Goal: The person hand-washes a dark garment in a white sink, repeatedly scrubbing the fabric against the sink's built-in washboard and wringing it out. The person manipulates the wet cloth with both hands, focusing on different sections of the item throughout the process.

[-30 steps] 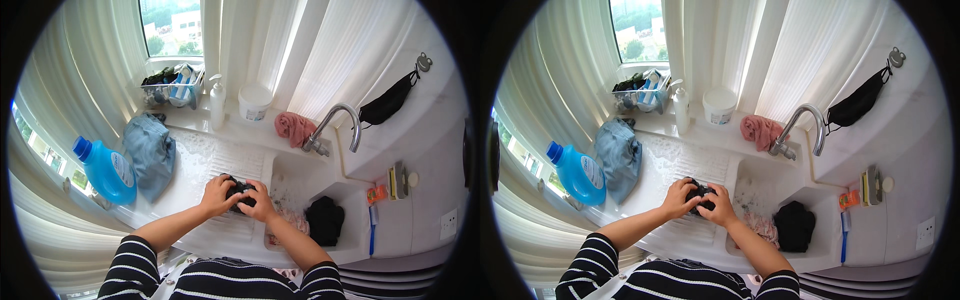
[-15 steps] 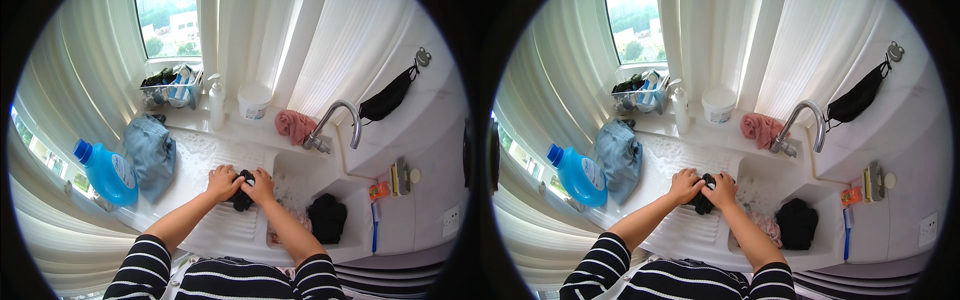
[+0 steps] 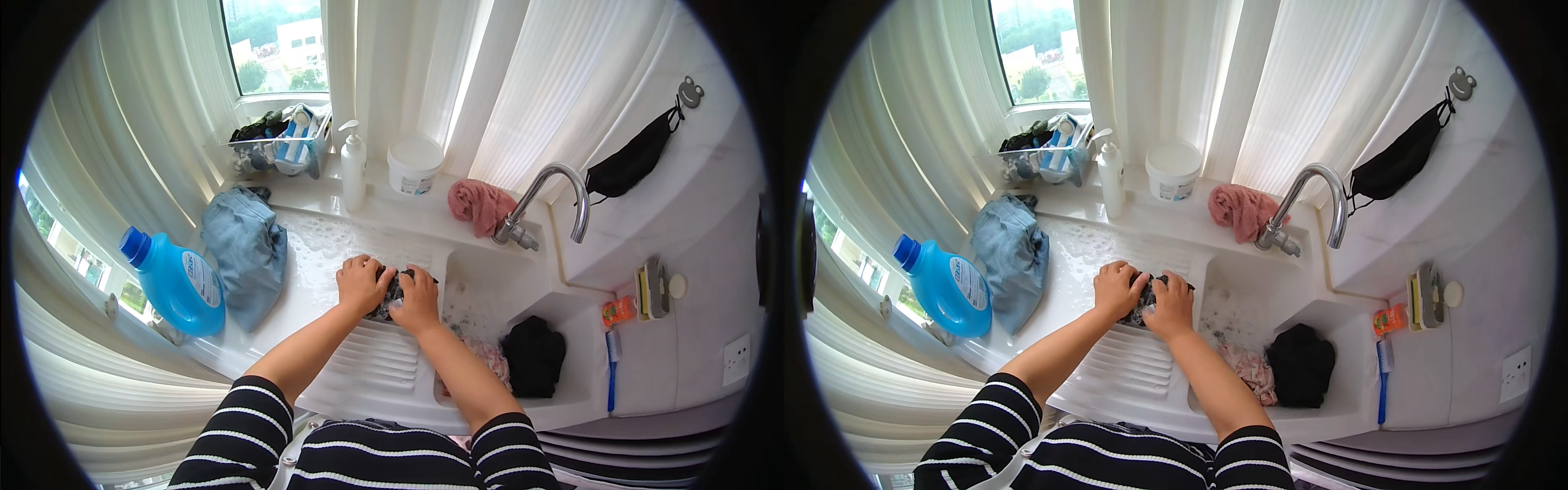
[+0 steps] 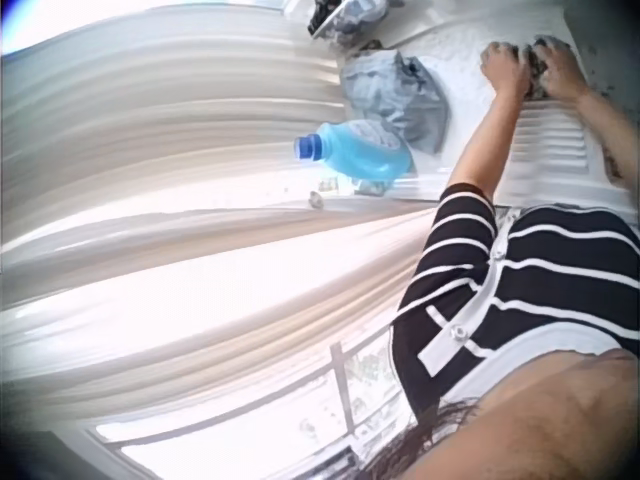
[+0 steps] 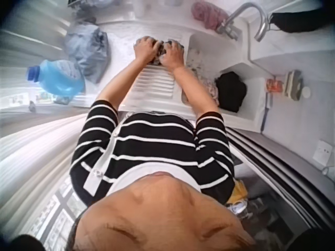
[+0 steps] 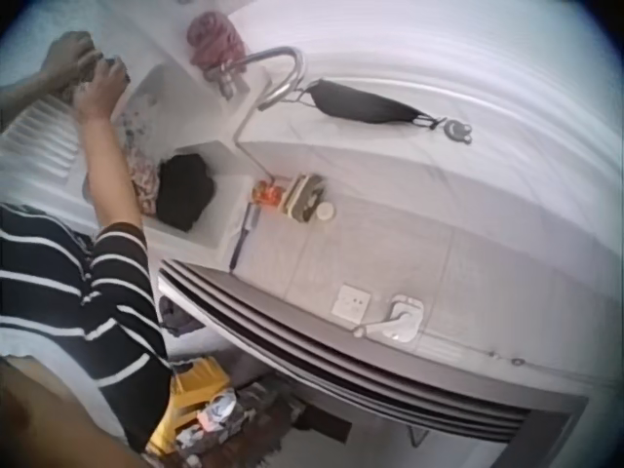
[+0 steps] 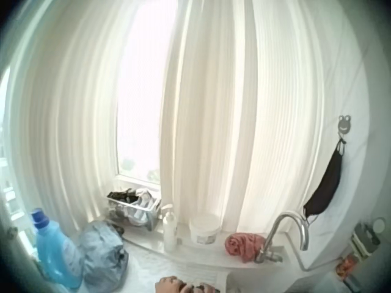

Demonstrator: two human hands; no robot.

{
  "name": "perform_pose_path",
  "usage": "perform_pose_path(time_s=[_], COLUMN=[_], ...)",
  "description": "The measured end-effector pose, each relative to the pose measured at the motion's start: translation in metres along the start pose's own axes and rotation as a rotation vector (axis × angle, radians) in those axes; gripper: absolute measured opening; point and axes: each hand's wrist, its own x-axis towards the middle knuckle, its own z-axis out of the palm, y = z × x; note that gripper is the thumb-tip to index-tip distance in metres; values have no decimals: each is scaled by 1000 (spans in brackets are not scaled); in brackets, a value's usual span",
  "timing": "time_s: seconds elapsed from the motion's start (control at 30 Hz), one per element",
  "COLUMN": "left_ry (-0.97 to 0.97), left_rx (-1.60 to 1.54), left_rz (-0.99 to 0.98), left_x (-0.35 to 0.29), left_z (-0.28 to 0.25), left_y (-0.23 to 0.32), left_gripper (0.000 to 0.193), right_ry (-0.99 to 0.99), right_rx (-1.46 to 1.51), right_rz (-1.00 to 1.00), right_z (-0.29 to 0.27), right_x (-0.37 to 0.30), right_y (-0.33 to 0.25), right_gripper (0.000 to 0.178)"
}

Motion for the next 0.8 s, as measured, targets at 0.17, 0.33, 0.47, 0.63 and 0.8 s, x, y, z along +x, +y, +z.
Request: perform_pose_path(time_s=[0.17,0.33,0.47,0.63,0.8], left_ry=[-185,-177,30,-233,-248], left_rx=[-266,-160,17,-76,-302], left_rz=[448,458,213,110,583], left_x=[-76,-52,13,-23,-84], left_z=[-54,-26,18,-13,-55], left_y=[-6,-8,-11,1,-4], left_gripper=[21,21,24,35,22], right_ry=[-50,78,144,-287,-137], right_rx=[366,265,38,182,317], right_rz=[-369,-357,273,295,-368], right_z=[-63,-29,7,-19,-48], right_x=[-62,-47,22,-15,-90], right_y=[-12,0,19,11,-4], right_gripper=[25,21,53,60,56])
